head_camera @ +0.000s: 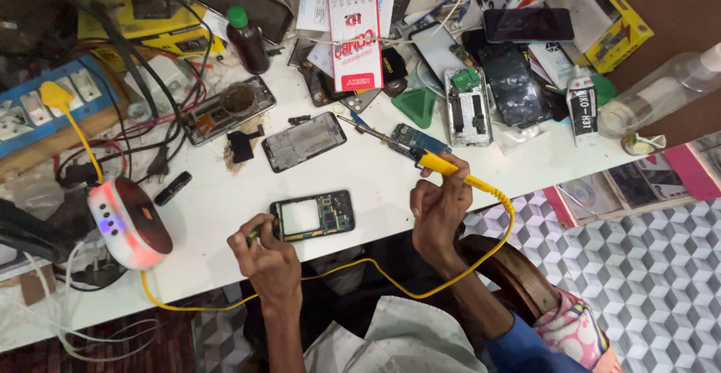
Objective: The person uses a soldering iron and a green-handled tool to work on the circuit board of a disassembled mobile phone. They repeatedly apply heat to specific points on the board while manipulating components with the other hand.
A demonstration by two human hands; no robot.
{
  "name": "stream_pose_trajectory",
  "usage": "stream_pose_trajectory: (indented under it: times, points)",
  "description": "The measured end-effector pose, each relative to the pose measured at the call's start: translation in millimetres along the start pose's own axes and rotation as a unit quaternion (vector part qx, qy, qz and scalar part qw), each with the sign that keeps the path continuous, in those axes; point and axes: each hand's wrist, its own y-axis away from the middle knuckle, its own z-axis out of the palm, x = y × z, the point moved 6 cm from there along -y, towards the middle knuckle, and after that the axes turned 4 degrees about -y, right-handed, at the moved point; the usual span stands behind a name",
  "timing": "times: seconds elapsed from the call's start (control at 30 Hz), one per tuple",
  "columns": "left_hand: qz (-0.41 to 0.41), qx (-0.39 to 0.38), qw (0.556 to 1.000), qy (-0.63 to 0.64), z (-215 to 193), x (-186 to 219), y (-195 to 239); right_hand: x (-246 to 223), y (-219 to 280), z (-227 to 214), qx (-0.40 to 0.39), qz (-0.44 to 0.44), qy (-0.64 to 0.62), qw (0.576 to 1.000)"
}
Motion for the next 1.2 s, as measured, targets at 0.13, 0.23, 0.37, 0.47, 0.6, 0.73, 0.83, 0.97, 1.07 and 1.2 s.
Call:
stream_pose_trajectory:
  times: [0.13, 0.23, 0.37, 0.47, 0.6, 0.73, 0.83, 0.97, 1.07, 1.2]
  points:
    - [-0.065, 0.016, 0.987, 0.148, -0.8, -12.7, 0.4, -19.9, 6.2, 7.4, 0.013, -0.058, 0.045, 0.997]
    - [-0.055, -0.014, 0.992, 0.108, 0.9, -14.2, 5.0, -41.3, 18.0, 15.9, -0.021, -0.135, 0.046, 0.990]
    - [-0.030, -0.006, 0.995, 0.099, 4.5, -13.5, 9.2, -45.8, 32.5, 23.4, -0.036, -0.170, 0.041, 0.984]
    - [0.013, -0.007, 0.997, 0.078, -1.2, -10.0, 18.4, -45.6, 41.1, 27.5, -0.012, -0.136, 0.026, 0.990]
    - [0.033, -0.051, 0.997, 0.040, 1.5, -11.4, 34.2, -95.3, 18.6, 25.9, 0.035, -0.212, 0.086, 0.973]
    - [0.067, -0.065, 0.995, 0.020, 8.6, -18.8, 33.6, -159.6, -34.2, 40.7, 0.008, -0.372, 0.200, 0.907]
    - [0.089, -0.063, 0.994, -0.002, 11.1, -19.3, 19.7, -181.5, -53.5, 61.2, -0.005, -0.417, 0.214, 0.883]
    - [0.088, 0.009, 0.987, 0.133, -8.2, -13.9, 24.3, -184.9, -74.3, 51.9, 0.062, -0.433, 0.315, 0.842]
    - [0.091, 0.014, 0.990, 0.105, -8.7, -6.0, 6.0, -189.9, -94.6, 38.1, 0.085, -0.466, 0.369, 0.800]
    - [0.051, -0.061, 0.995, 0.059, -6.1, -2.8, 3.0, -198.9, -126.7, -3.8, 0.101, -0.467, 0.445, 0.757]
